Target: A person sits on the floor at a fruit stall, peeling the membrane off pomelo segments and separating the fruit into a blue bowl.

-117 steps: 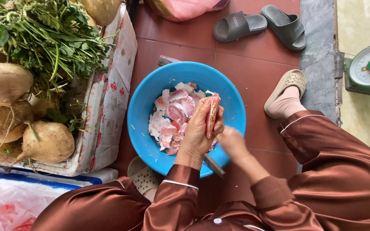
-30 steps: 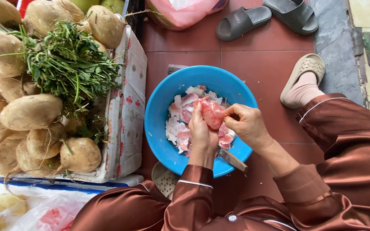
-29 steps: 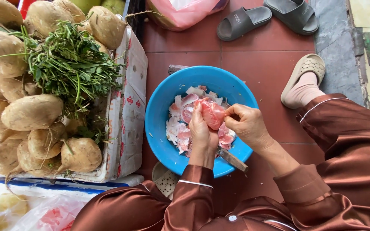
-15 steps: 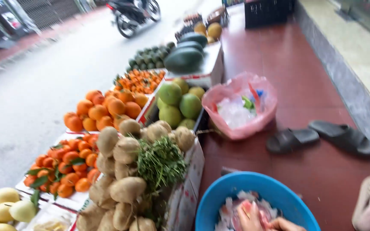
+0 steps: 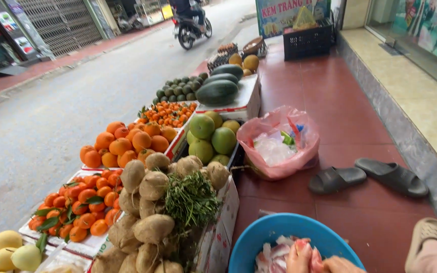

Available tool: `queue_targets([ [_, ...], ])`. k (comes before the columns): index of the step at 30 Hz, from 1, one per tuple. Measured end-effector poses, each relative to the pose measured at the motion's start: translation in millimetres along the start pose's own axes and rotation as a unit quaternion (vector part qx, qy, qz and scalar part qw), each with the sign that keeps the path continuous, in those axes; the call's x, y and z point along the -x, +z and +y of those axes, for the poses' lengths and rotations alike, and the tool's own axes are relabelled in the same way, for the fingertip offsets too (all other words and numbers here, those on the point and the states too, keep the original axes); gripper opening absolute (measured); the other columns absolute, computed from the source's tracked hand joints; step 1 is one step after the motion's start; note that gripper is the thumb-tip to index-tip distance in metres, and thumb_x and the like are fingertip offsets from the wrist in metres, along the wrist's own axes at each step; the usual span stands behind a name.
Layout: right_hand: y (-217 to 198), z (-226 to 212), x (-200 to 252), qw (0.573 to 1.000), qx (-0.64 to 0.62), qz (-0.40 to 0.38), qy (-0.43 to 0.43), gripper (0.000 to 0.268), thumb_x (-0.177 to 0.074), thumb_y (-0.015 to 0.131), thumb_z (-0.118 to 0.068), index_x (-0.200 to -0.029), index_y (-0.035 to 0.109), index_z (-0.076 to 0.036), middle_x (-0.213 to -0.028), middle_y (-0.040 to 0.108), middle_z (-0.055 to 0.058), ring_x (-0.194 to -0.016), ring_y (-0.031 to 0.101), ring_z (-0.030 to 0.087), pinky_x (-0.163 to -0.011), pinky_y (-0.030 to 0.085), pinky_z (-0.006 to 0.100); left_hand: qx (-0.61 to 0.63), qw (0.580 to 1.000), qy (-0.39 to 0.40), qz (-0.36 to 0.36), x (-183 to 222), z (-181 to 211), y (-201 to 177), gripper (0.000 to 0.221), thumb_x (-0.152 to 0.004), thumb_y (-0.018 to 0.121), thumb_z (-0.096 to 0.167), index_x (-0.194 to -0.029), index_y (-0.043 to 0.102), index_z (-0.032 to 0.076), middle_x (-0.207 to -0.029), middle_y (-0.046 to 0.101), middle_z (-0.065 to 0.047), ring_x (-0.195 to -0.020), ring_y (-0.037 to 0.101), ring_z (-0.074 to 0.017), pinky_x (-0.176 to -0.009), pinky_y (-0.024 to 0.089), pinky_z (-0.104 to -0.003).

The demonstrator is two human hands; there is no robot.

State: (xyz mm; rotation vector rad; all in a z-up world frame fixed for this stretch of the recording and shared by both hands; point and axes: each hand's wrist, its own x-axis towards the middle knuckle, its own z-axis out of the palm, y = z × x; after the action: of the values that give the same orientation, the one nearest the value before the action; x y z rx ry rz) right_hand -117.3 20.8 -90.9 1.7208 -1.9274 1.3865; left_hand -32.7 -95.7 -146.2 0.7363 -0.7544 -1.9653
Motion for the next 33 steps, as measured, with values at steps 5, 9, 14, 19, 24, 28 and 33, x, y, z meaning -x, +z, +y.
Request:
queue_targets([
  [5, -55.0, -6.6, -43.9, 0.994, 0.068, -0.052, -0.075, 0.007, -0.077, 0.069, -0.009, -0.082, 0.069, -0.014, -0.081, 0.071, 0.002, -0.068, 0.066, 0.023, -0.065, 0.053, 0.036, 0.145, 0.98, -0.136, -0.018, 93.7, 78.1, 49.8, 0.027, -0.102, 0.059, 0.016, -0.129, 0.062, 0.01, -0.089, 0.066, -0.008, -0.058, 0.056, -0.0109, -0.044, 0.039, -0.019],
  [9, -109.1, -27.4, -71.8, 0.984, 0.005, -0.113, 0.135, 0.009, -0.095, 0.073, -0.024, -0.089, 0.073, -0.016, -0.078, 0.073, 0.007, -0.078, 0.071, 0.028, -0.077, 0.056, 0.038, 0.029, 0.997, -0.015, -0.075, 127.8, 134.3, 71.2, 0.046, -0.099, 0.06, 0.044, -0.065, 0.053, 0.014, -0.058, 0.057, -0.007, -0.041, 0.042, -0.0077, -0.036, 0.027, -0.022],
  [14, -110.8, -48.5, -87.1, 0.863, -0.294, -0.261, 0.316, 0.07, -0.077, 0.083, -0.016, -0.143, 0.059, -0.012, -0.133, 0.068, 0.015, -0.12, 0.062, 0.024, -0.093, 0.053, 0.039, 0.03, 0.997, -0.013, -0.072, 123.1, 140.3, 63.6, 0.036, -0.104, 0.062, 0.03, -0.137, 0.054, 0.018, -0.064, 0.057, -0.008, -0.037, 0.042, -0.0091, -0.037, 0.032, -0.019],
  [19, -75.1, -65.4, -74.7, 0.818, -0.397, -0.251, 0.332, 0.063, -0.077, 0.084, -0.011, -0.135, 0.059, -0.01, -0.115, 0.069, 0.016, -0.102, 0.063, 0.021, -0.08, 0.052, 0.031, -0.081, 0.994, 0.019, -0.075, 129.5, 142.2, 70.1, 0.039, -0.104, 0.062, 0.031, -0.139, 0.054, 0.017, -0.072, 0.06, -0.004, -0.052, 0.052, -0.0072, -0.047, 0.041, -0.018],
  [24, -58.9, -66.9, -60.6, 0.781, -0.453, -0.205, 0.379, 0.022, -0.084, 0.082, -0.003, -0.101, 0.069, 0.004, -0.07, 0.069, 0.017, -0.054, 0.064, 0.018, -0.047, 0.053, 0.028, -0.129, 0.99, 0.038, -0.05, 130.4, 141.3, 69.3, 0.041, -0.101, 0.067, 0.034, -0.138, 0.056, 0.02, -0.088, 0.062, -0.005, -0.078, 0.06, -0.0125, -0.071, 0.054, -0.026],
  [28, -53.9, -61.3, -53.6, 0.773, -0.464, -0.199, 0.384, 0.013, -0.083, 0.077, 0.003, -0.091, 0.067, 0.005, -0.068, 0.07, 0.019, -0.048, 0.062, 0.017, -0.04, 0.05, 0.027, -0.084, 0.996, 0.008, -0.03, 122.2, 125.8, 64.0, 0.042, -0.101, 0.067, 0.036, -0.137, 0.058, 0.016, -0.098, 0.061, -0.006, -0.092, 0.06, -0.0154, -0.083, 0.054, -0.031],
  [33, -59.8, -72.9, -48.2, 0.78, -0.445, -0.187, 0.398, 0.009, -0.08, 0.071, 0.007, -0.083, 0.064, 0.003, -0.062, 0.067, 0.019, -0.041, 0.057, 0.016, -0.035, 0.044, 0.025, 0.029, 0.997, -0.069, -0.018, 120.1, 115.6, 61.5, 0.041, -0.1, 0.069, 0.035, -0.135, 0.06, 0.016, -0.089, 0.059, -0.006, -0.075, 0.063, -0.0137, -0.06, 0.055, -0.021],
])
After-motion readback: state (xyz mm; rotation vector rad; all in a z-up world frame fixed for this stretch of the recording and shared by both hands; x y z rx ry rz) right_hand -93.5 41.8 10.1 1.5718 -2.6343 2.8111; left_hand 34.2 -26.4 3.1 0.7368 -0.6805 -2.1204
